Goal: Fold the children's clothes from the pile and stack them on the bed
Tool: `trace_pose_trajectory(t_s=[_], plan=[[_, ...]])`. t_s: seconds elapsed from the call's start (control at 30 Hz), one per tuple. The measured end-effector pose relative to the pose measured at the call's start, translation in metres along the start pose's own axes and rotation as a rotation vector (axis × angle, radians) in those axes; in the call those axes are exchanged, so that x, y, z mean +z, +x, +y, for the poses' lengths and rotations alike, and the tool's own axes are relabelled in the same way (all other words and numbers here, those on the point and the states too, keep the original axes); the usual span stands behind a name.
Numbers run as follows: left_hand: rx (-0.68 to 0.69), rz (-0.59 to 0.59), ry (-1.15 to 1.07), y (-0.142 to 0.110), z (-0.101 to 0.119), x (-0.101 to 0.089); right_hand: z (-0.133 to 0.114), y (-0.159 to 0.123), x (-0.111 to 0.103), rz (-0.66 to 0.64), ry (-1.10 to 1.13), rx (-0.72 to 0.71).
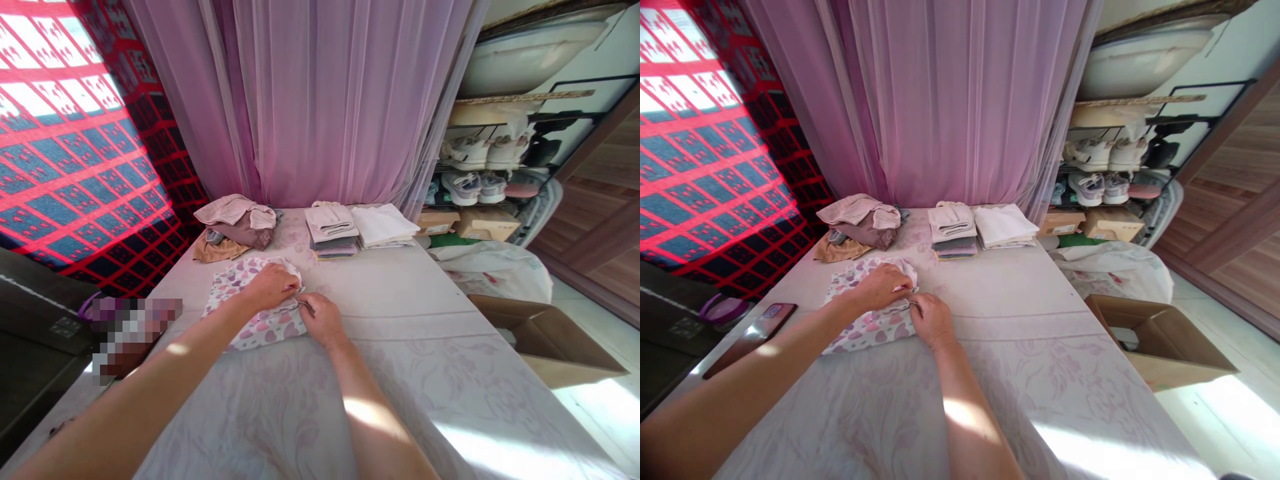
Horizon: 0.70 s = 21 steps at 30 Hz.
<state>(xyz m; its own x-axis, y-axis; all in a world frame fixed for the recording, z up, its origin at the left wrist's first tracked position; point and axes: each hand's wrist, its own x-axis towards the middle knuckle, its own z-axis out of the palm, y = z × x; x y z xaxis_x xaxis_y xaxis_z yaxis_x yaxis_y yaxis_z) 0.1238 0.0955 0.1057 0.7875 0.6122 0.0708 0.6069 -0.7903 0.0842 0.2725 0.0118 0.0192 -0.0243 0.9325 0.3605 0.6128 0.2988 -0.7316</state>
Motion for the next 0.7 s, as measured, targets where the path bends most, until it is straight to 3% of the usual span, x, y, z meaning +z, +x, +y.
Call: trace_pose_trajectory(t_s=[0.27,0.7], plan=[[-0.109,-0.014,-0.131,-0.02,0.006,-0.002,-0.004,-0.001,0.003,0.077,-0.001,0.073],[-0.182,-0.026,-0.105,-0.039,0.014,-0.006,-0.005,-0.001,0.004,-0.004,-0.026,-0.039]])
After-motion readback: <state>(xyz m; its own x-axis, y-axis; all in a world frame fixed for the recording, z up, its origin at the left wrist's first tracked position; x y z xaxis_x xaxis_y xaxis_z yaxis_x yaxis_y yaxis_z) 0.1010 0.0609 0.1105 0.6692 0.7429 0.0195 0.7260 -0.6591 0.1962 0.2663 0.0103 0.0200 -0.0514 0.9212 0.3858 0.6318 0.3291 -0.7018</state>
